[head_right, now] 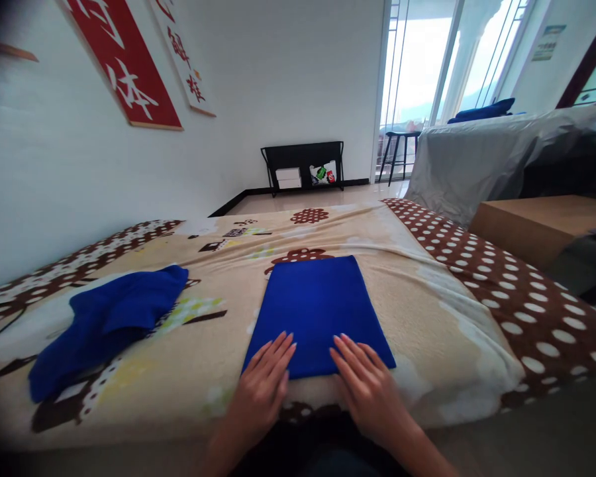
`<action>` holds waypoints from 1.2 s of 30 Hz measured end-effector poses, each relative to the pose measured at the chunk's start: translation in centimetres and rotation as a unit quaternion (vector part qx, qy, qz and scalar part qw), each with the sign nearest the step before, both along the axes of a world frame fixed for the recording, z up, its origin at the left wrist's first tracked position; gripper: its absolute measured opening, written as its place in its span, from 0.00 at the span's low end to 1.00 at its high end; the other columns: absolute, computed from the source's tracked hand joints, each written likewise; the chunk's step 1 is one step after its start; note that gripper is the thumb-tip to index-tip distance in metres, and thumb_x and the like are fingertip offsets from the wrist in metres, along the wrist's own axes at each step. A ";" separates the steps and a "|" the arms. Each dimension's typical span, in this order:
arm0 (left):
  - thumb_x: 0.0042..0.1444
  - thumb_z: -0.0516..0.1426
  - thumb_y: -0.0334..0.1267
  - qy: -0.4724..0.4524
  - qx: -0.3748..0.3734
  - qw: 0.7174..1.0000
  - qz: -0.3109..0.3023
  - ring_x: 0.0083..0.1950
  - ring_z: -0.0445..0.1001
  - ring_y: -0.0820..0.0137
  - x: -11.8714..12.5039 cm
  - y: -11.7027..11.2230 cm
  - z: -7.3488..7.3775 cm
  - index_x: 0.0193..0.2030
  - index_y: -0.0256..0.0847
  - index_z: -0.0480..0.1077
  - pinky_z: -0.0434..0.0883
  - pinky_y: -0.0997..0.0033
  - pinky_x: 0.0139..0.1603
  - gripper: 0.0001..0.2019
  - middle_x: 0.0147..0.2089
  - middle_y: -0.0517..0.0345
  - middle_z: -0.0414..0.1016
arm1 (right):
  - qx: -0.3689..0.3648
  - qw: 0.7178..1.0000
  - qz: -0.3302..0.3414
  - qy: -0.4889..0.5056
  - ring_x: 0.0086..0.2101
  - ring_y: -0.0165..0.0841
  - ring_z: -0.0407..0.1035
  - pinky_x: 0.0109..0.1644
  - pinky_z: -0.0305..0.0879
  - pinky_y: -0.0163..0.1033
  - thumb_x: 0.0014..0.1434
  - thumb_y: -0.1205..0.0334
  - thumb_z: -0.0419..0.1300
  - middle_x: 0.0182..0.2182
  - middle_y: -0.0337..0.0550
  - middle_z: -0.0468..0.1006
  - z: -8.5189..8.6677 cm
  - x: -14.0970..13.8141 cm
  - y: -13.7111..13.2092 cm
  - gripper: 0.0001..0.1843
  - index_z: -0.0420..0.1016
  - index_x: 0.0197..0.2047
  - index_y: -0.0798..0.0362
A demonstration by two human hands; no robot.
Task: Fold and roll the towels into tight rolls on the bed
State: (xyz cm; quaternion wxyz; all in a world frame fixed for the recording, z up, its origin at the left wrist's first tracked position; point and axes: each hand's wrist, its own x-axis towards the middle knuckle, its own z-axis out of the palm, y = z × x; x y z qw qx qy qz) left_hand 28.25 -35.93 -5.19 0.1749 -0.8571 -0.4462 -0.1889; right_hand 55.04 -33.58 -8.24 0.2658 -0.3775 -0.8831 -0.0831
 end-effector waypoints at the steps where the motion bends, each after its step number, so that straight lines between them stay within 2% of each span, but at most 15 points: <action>1: 0.65 0.47 0.32 0.010 0.001 1.000 -0.001 0.74 0.53 0.64 1.2 0.6 0.2 0.75 0.39 0.42 0.63 0.57 0.69 0.32 0.73 0.51 0.55 | 0.006 1.000 0.015 -0.021 0.67 0.39 0.52 0.66 0.61 0.50 0.67 0.63 0.51 0.69 0.44 0.55 0.4 -1.4 -0.1 0.33 0.49 0.73 0.48; 3: 0.67 0.48 0.39 0.046 -0.004 0.999 -0.010 0.74 0.53 0.64 2.1 1.1 0.1 0.74 0.39 0.43 0.61 0.57 0.69 0.31 0.74 0.51 0.52 | 0.020 0.997 0.049 -0.063 0.68 0.39 0.50 0.67 0.59 0.49 0.66 0.63 0.53 0.70 0.46 0.52 0.6 -2.5 0.0 0.35 0.48 0.74 0.53; 4: 0.68 0.49 0.42 0.067 -0.006 0.998 -0.014 0.74 0.53 0.64 1.6 1.0 -0.1 0.74 0.40 0.44 0.61 0.57 0.69 0.31 0.74 0.52 0.52 | 0.028 0.995 0.057 -0.077 0.68 0.39 0.50 0.67 0.58 0.49 0.66 0.62 0.54 0.70 0.46 0.52 0.3 -2.0 0.2 0.35 0.48 0.74 0.53; 6: 0.68 0.50 0.44 0.099 0.000 0.995 -0.013 0.73 0.55 0.64 -0.9 0.1 -0.8 0.74 0.44 0.47 0.59 0.58 0.69 0.30 0.74 0.54 0.53 | 0.044 0.994 0.044 -0.086 0.67 0.38 0.51 0.68 0.56 0.48 0.66 0.62 0.54 0.70 0.44 0.53 -0.6 0.7 0.5 0.35 0.49 0.73 0.50; 8: 0.68 0.50 0.39 0.099 0.006 0.995 0.001 0.72 0.57 0.65 -4.3 -1.3 -1.4 0.73 0.46 0.49 0.59 0.59 0.68 0.28 0.72 0.54 0.57 | 0.059 0.996 0.012 -0.073 0.67 0.37 0.53 0.68 0.54 0.47 0.67 0.63 0.54 0.68 0.43 0.58 -2.0 4.6 0.8 0.33 0.52 0.72 0.48; 10: 0.66 0.48 0.31 0.059 0.013 0.998 0.016 0.69 0.62 0.66 -7.1 -2.6 -2.0 0.72 0.46 0.54 0.60 0.62 0.66 0.27 0.69 0.54 0.63 | 0.064 0.996 -0.009 -0.053 0.66 0.36 0.56 0.66 0.55 0.46 0.67 0.63 0.54 0.67 0.44 0.62 -3.2 8.0 0.9 0.30 0.55 0.71 0.49; 13: 0.62 0.50 0.28 -0.022 0.026 0.999 0.042 0.63 0.70 0.65 -8.6 -3.4 -2.3 0.65 0.47 0.64 0.64 0.63 0.59 0.25 0.62 0.53 0.72 | 0.060 0.998 -0.020 -0.026 0.63 0.36 0.61 0.63 0.58 0.45 0.67 0.64 0.54 0.64 0.44 0.67 -4.2 10.2 1.0 0.26 0.62 0.67 0.49; 17: 0.59 0.52 0.27 -0.081 0.042 0.995 0.045 0.54 0.75 0.63 -7.8 -2.1 -2.1 0.54 0.45 0.71 0.64 0.61 0.56 0.18 0.52 0.54 0.78 | 0.052 0.998 -0.032 0.029 0.57 0.38 0.68 0.58 0.61 0.47 0.65 0.67 0.55 0.56 0.42 0.75 -3.7 9.3 1.4 0.18 0.71 0.57 0.48; 21: 0.61 0.53 0.26 -0.148 0.028 0.989 0.003 0.49 0.76 0.69 -8.3 -0.8 -1.8 0.53 0.45 0.70 0.66 0.66 0.53 0.16 0.47 0.59 0.80 | 0.020 0.995 -0.015 0.098 0.53 0.37 0.70 0.55 0.63 0.46 0.64 0.66 0.56 0.51 0.41 0.78 -2.7 8.7 2.1 0.13 0.73 0.50 0.47; 23: 0.62 0.54 0.29 -0.190 0.008 0.982 0.006 0.47 0.77 0.69 -9.0 -0.5 -1.8 0.51 0.47 0.71 0.68 0.67 0.50 0.14 0.45 0.60 0.80 | -0.011 0.990 -0.007 0.140 0.51 0.37 0.71 0.55 0.64 0.46 0.64 0.65 0.56 0.48 0.40 0.79 -2.5 8.8 2.5 0.11 0.74 0.48 0.46; 26: 0.61 0.56 0.34 -0.250 -0.024 0.967 0.049 0.43 0.77 0.67 -9.4 -0.2 -1.9 0.46 0.47 0.73 0.69 0.66 0.46 0.09 0.41 0.60 0.80 | -0.062 0.977 -0.034 0.200 0.46 0.36 0.72 0.52 0.66 0.44 0.65 0.61 0.55 0.43 0.40 0.79 -2.5 8.8 3.1 0.10 0.74 0.48 0.46; 30: 0.58 0.55 0.36 -0.298 -0.062 0.943 0.137 0.38 0.75 0.66 -8.2 0.9 -2.0 0.42 0.44 0.72 0.67 0.62 0.46 0.07 0.38 0.59 0.78 | -0.109 0.962 -0.096 0.232 0.39 0.36 0.72 0.44 0.68 0.42 0.65 0.59 0.54 0.36 0.41 0.78 -2.4 7.7 4.3 0.10 0.75 0.46 0.48; 33: 0.55 0.52 0.32 -0.284 -0.081 0.936 0.192 0.39 0.73 0.64 -6.7 1.8 -2.0 0.38 0.42 0.69 0.64 0.60 0.46 0.06 0.35 0.58 0.75 | -0.097 0.967 -0.126 0.201 0.37 0.37 0.71 0.45 0.66 0.43 0.62 0.63 0.54 0.33 0.42 0.77 -2.3 6.7 5.0 0.08 0.74 0.39 0.50; 36: 0.54 0.50 0.29 -0.245 -0.065 0.935 0.246 0.42 0.71 0.62 -5.3 2.1 -2.1 0.37 0.42 0.68 0.61 0.59 0.48 0.08 0.36 0.57 0.74 | -0.038 0.974 -0.158 0.156 0.38 0.38 0.70 0.48 0.64 0.46 0.61 0.64 0.54 0.34 0.42 0.77 -2.4 6.2 5.2 0.07 0.74 0.38 0.50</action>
